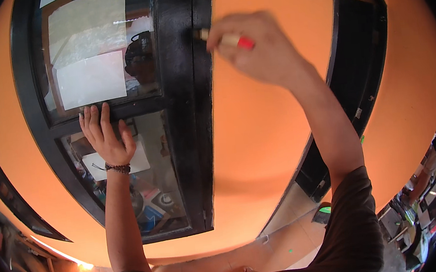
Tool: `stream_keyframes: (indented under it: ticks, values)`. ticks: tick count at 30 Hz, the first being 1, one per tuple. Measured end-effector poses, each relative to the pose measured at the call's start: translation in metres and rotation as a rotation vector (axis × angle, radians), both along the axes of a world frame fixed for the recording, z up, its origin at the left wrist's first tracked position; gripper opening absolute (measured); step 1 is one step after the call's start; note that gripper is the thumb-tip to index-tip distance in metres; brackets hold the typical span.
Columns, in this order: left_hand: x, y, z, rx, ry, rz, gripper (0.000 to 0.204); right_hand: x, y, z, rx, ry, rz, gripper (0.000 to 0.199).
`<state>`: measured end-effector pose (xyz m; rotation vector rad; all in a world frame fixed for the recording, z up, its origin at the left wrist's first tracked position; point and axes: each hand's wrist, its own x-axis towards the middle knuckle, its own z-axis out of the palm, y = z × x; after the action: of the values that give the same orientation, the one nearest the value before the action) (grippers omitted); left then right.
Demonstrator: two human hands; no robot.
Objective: The person paints a black window frame with a brush, dipping the brush into a container of black paint and applying it to the wooden edges around the glass panes.
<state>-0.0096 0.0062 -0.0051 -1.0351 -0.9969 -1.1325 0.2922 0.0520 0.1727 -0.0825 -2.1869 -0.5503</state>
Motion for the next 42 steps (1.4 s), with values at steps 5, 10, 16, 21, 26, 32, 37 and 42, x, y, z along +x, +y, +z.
stream_keyframes:
  ticks: [5,10,16,21,26,32,37,42]
  values:
    - [0.004,0.007,0.001,0.003,0.003,-0.023,0.050,-0.009,0.024,0.020,0.198,0.316,0.087,0.005]
    - [-0.001,-0.003,-0.001,-0.001,0.007,-0.009,0.050,-0.004,0.008,-0.007,-0.264,0.200,0.063,0.007]
    - [0.005,0.002,0.000,-0.004,0.006,-0.017,0.049,-0.027,0.024,-0.012,-0.502,0.618,0.260,0.002]
    - [0.002,0.002,0.002,0.001,0.014,-0.018,0.047,-0.039,0.023,-0.134,-0.755,0.749,0.359,0.010]
    - [0.004,-0.002,0.006,-0.007,0.032,-0.016,0.046,-0.027,0.007,-0.189,-0.790,0.653,0.336,0.012]
    - [0.005,0.005,0.006,0.025,0.049,-0.022,0.046,-0.035,0.006,-0.166,-0.728,0.753,0.330,0.011]
    - [-0.001,0.000,0.003,0.019,0.056,-0.021,0.046,-0.030,-0.020,-0.216,-0.673,0.643,0.268,0.011]
    - [-0.004,0.008,0.003,0.040,0.068,-0.007,0.044,-0.035,-0.002,-0.195,-0.597,0.748,0.296,0.012]
